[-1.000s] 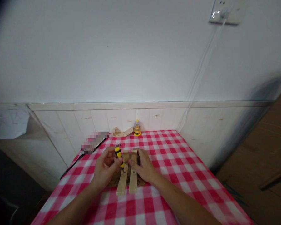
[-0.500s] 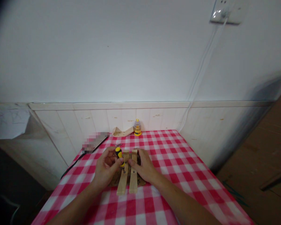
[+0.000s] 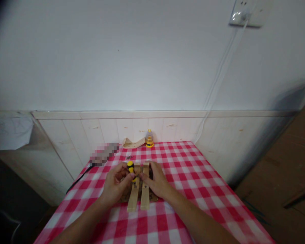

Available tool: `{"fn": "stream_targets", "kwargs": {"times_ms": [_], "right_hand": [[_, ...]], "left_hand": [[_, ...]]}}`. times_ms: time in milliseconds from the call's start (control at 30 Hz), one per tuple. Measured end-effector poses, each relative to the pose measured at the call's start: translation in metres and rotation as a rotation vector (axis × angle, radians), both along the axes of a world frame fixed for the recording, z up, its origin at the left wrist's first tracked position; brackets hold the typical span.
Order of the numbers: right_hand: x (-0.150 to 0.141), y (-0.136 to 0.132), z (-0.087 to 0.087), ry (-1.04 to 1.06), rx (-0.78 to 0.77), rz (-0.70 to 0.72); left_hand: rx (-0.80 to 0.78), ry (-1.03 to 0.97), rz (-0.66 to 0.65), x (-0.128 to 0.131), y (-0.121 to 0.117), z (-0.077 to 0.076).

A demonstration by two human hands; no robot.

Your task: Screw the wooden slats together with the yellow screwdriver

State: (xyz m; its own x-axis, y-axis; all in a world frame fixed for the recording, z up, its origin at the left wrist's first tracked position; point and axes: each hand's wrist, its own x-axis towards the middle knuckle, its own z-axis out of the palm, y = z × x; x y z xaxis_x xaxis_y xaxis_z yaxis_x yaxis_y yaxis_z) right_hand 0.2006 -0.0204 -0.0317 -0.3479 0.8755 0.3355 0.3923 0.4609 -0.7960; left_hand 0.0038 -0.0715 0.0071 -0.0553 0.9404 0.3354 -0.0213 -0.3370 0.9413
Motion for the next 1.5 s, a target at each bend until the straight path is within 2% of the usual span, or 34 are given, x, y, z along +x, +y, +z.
{"fn": "stream_targets", "kwargs": {"times_ms": [233,433,600,800,1233,1500], "right_hand": [[0.0,0.0,0.002,0.008,0.006,0.012],[-0.001,-0.001,0.004,0.021,-0.012,0.011],[0.0,-0.001,0.003,0.014,0.0,0.017],[0.001,0.0,0.001,0.004,0.009,0.014],[-0.001,-0.001,0.004,-0.007,-0.026,-0.004],[0.0,0.001,-0.001,-0.011,-0.012,0.002]], "left_hand": [[0.059,0.091,-0.069,-0.005,0.001,-0.006],[0.073,0.158,-0.037,-0.006,0.001,-0.007],[0.057,0.06,0.011,-0.002,0.001,-0.008],[0.051,-0.139,0.208,0.001,0.009,-0.01],[0.021,-0.192,0.137,0.003,0.016,-0.017],[0.009,-0.145,0.183,0.003,0.018,-0.018]]}}
